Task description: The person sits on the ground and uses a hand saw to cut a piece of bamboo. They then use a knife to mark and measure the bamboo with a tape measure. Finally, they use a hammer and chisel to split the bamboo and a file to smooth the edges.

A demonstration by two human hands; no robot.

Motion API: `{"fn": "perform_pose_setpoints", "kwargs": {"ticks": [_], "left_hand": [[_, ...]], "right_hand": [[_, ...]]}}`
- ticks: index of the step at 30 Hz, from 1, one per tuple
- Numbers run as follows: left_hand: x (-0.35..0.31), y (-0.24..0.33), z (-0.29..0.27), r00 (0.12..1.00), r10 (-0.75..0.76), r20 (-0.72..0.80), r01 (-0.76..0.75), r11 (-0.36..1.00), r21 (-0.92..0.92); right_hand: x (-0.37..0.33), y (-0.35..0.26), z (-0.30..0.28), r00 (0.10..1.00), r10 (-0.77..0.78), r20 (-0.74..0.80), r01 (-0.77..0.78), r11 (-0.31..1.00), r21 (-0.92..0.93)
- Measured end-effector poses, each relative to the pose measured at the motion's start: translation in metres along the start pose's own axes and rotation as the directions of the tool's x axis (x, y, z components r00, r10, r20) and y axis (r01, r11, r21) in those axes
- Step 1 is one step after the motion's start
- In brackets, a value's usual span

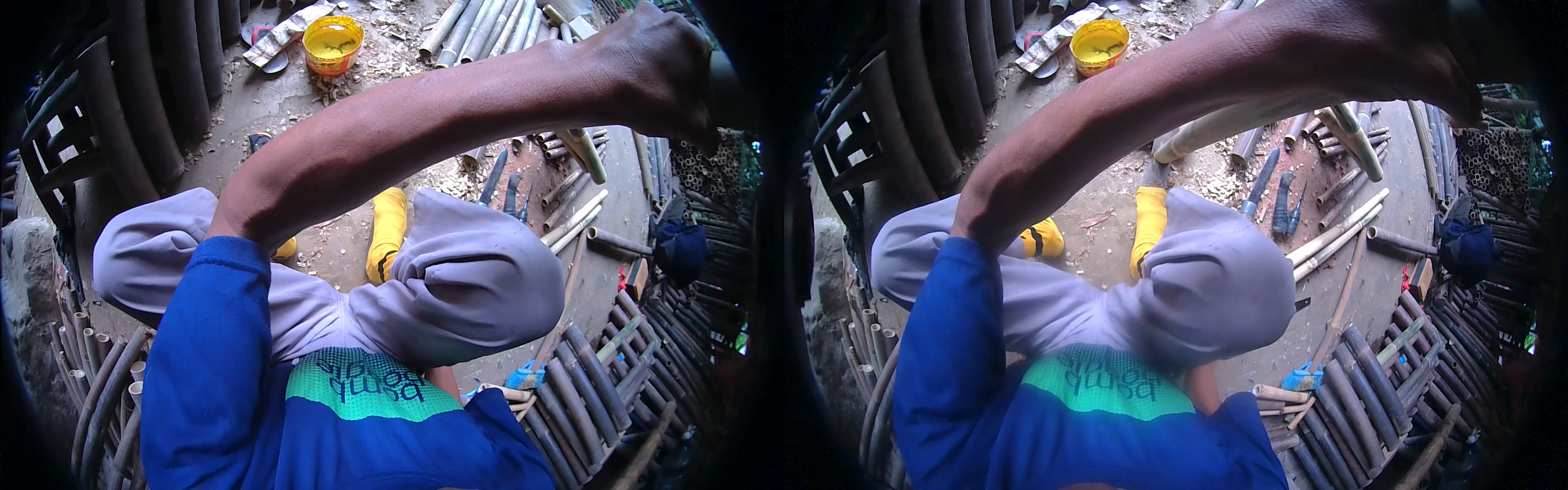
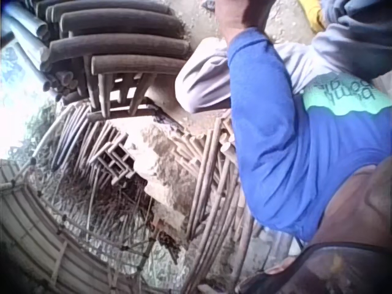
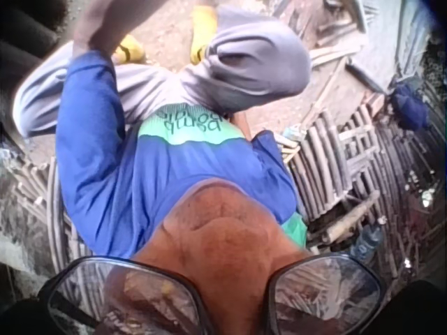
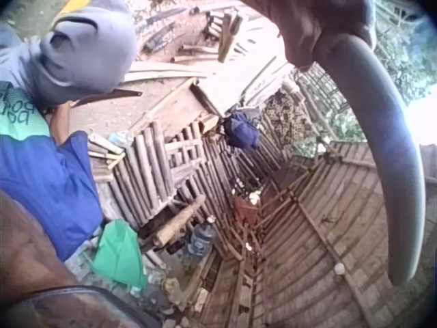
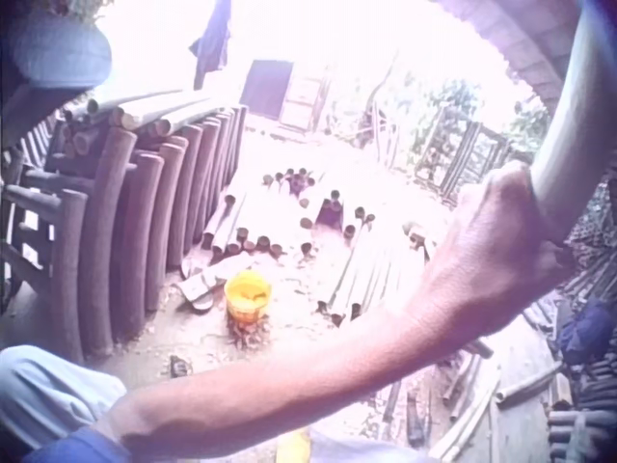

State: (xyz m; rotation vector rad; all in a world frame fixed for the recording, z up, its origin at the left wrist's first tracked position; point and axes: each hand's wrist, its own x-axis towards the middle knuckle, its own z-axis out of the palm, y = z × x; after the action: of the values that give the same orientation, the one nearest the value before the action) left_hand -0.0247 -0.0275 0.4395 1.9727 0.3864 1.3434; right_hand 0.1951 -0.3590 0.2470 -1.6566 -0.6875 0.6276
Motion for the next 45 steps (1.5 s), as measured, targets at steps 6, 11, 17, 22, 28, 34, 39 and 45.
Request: {"fn": "perform_pose_setpoints", "kwargs": {"ticks": [6,11,17,22,28,34,39,45], "left_hand": [[0.047,0.009,0.015,0.996,-0.038,0.084,0.037,0.999,0.015],[0.061,0.006,0.030,0.990,-0.057,0.126,0.062,0.997,-0.043],[0.066,0.002,0.036,0.985,-0.063,0.160,0.075,0.995,-0.070],[0.070,0.002,0.035,0.981,-0.075,0.178,0.087,0.994,-0.059],[0.072,0.003,0.034,0.981,-0.065,0.182,0.085,0.991,-0.106],[0.074,-0.003,0.038,0.978,-0.063,0.197,0.090,0.987,-0.133],[0.081,-0.005,0.036,0.976,-0.065,0.209,0.091,0.989,-0.115],[0.081,-0.008,0.021,0.974,-0.100,0.204,0.115,0.991,-0.063]], "right_hand": [[-0.009,0.042,0.057,0.989,0.082,0.122,-0.082,0.997,-0.002],[0.012,0.043,0.099,0.993,0.024,0.116,-0.023,1.000,-0.014],[0.085,-0.112,0.050,0.918,-0.397,0.009,0.394,0.913,0.102],[0.104,-0.221,0.017,0.790,-0.612,0.034,0.580,0.765,0.280],[0.091,-0.269,0.003,0.713,-0.699,0.058,0.654,0.692,0.305],[0.082,-0.268,-0.002,0.711,-0.700,0.064,0.657,0.695,0.294],[0.083,-0.268,0.000,0.712,-0.699,0.067,0.651,0.693,0.310],[0.087,-0.266,0.006,0.711,-0.697,0.091,0.631,0.690,0.354]]}}
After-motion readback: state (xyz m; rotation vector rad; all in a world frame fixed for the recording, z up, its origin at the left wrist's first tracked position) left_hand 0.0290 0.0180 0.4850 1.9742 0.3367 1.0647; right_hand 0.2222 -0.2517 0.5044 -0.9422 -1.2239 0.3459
